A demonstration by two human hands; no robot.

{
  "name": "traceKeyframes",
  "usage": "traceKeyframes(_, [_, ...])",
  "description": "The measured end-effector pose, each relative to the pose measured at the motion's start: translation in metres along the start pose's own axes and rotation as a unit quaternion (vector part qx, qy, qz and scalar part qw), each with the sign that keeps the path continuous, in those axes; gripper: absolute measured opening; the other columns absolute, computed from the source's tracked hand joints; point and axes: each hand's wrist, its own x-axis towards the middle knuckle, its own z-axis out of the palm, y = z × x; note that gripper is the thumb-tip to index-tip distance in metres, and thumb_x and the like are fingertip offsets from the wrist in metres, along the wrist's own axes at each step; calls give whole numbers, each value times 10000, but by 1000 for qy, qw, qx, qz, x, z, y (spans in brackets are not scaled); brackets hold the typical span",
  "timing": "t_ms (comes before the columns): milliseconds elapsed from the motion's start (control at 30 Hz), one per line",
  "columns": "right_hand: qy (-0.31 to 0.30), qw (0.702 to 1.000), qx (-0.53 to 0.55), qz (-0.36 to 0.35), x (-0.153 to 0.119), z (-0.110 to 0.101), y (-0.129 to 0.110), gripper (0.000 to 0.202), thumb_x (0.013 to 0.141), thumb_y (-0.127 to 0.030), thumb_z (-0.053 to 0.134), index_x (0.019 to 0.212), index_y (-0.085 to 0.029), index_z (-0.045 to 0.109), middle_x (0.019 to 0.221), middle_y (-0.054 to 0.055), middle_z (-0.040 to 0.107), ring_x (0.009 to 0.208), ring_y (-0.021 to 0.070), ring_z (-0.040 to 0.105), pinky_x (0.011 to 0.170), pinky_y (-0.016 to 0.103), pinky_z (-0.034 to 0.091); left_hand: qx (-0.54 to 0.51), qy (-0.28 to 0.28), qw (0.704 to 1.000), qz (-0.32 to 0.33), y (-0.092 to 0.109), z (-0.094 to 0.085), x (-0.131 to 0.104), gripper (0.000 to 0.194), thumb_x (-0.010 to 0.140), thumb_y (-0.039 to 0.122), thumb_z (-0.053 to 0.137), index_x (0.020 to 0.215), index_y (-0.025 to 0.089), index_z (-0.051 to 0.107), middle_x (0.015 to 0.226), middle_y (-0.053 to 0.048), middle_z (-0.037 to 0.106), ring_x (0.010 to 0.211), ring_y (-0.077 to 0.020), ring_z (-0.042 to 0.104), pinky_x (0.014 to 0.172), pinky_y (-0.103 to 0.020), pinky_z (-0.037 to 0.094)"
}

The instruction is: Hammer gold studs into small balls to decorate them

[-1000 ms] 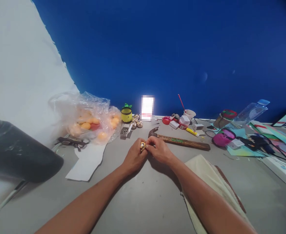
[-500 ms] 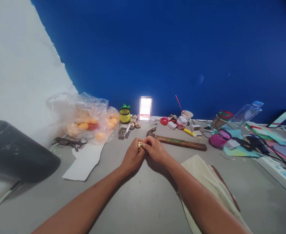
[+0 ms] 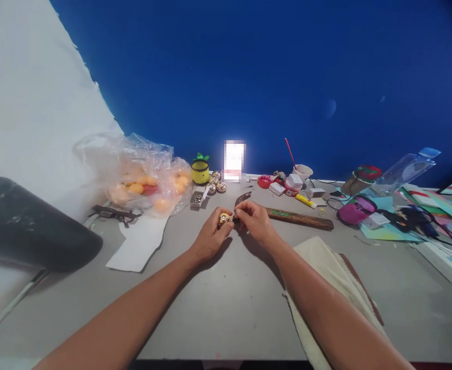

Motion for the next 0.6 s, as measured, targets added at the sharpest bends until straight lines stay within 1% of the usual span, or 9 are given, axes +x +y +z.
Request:
traceKeyframes(67, [44, 993, -104, -45, 1, -5, 2, 135, 877, -327, 570, 878, -213, 643, 822, 31, 692, 753, 199, 647, 688, 331, 518, -25, 10, 1000, -15, -1, -2, 2, 230, 908, 385, 518, 1046, 224, 606, 799, 10, 610, 687, -157, 535, 660, -298, 461])
traceKeyframes(100, [66, 980, -172, -71, 2, -8, 3, 123, 889, -296, 563, 897, -212, 652, 870, 48, 703, 828, 216, 655, 757, 352, 515, -37, 14, 999, -24, -1, -2, 4, 226, 901, 382, 506, 1013, 219, 615, 794, 0, 616, 671, -155, 528, 633, -293, 449])
traceKeyframes(133, [84, 961, -244, -96, 2, -11, 4, 116, 895, -263, 567, 927, -209, 664, 931, 67, 711, 906, 235, 651, 821, 372, 502, -50, 16, 998, -35, -2, -3, 5, 215, 883, 371, 508, 971, 212, 622, 795, -10, 626, 657, -152, 525, 611, -288, 439])
traceKeyframes(200, [103, 912, -375, -127, 2, -18, 8, 157, 898, -221, 597, 1029, -201, 681, 1069, 111, 705, 1038, 273, 618, 900, 403, 468, -85, 8, 995, -60, -3, -5, 9, 188, 834, 336, 519, 905, 200, 628, 796, -23, 640, 624, -144, 515, 574, -281, 419])
traceKeyframes(267, [107, 868, -467, -127, 2, -23, 11, 232, 909, -232, 640, 1136, -199, 676, 1190, 144, 680, 1116, 304, 580, 932, 421, 442, -127, 0, 989, -78, -4, -6, 11, 180, 802, 316, 530, 881, 191, 633, 792, -23, 638, 595, -132, 498, 552, -275, 402])
traceKeyframes(367, [90, 831, -540, -101, 4, -27, 16, 283, 938, -325, 685, 1192, -204, 665, 1305, 160, 648, 1162, 325, 560, 963, 446, 418, -172, -5, 983, -70, -8, -8, 13, 193, 810, 331, 549, 891, 183, 643, 823, -24, 628, 602, -119, 476, 557, -267, 390])
traceKeyframes(467, [61, 814, -572, -82, 7, -30, 20, 275, 967, -374, 681, 1181, -201, 668, 1302, 152, 657, 1168, 326, 571, 973, 453, 404, -204, -20, 977, -63, -11, -9, 13, 282, 836, 383, 552, 986, 177, 672, 783, -6, 571, 604, -118, 459, 570, -272, 384])
traceKeyframes(533, [53, 807, -584, -73, 9, -31, 21, 230, 987, -351, 664, 1156, -196, 672, 1267, 146, 674, 1155, 317, 585, 958, 440, 402, -182, -25, 981, -66, -10, -9, 12, 348, 804, 365, 588, 1088, 183, 673, 745, 18, 532, 607, -122, 462, 580, -273, 383])
traceKeyframes(600, [51, 801, -592, -71, 11, -32, 22, 185, 995, -317, 656, 1120, -181, 669, 1224, 152, 688, 1135, 309, 598, 935, 425, 400, -120, -5, 991, -58, -9, -10, 11, 446, 748, 313, 638, 1178, 197, 651, 771, 25, 553, 646, -131, 496, 611, -275, 408])
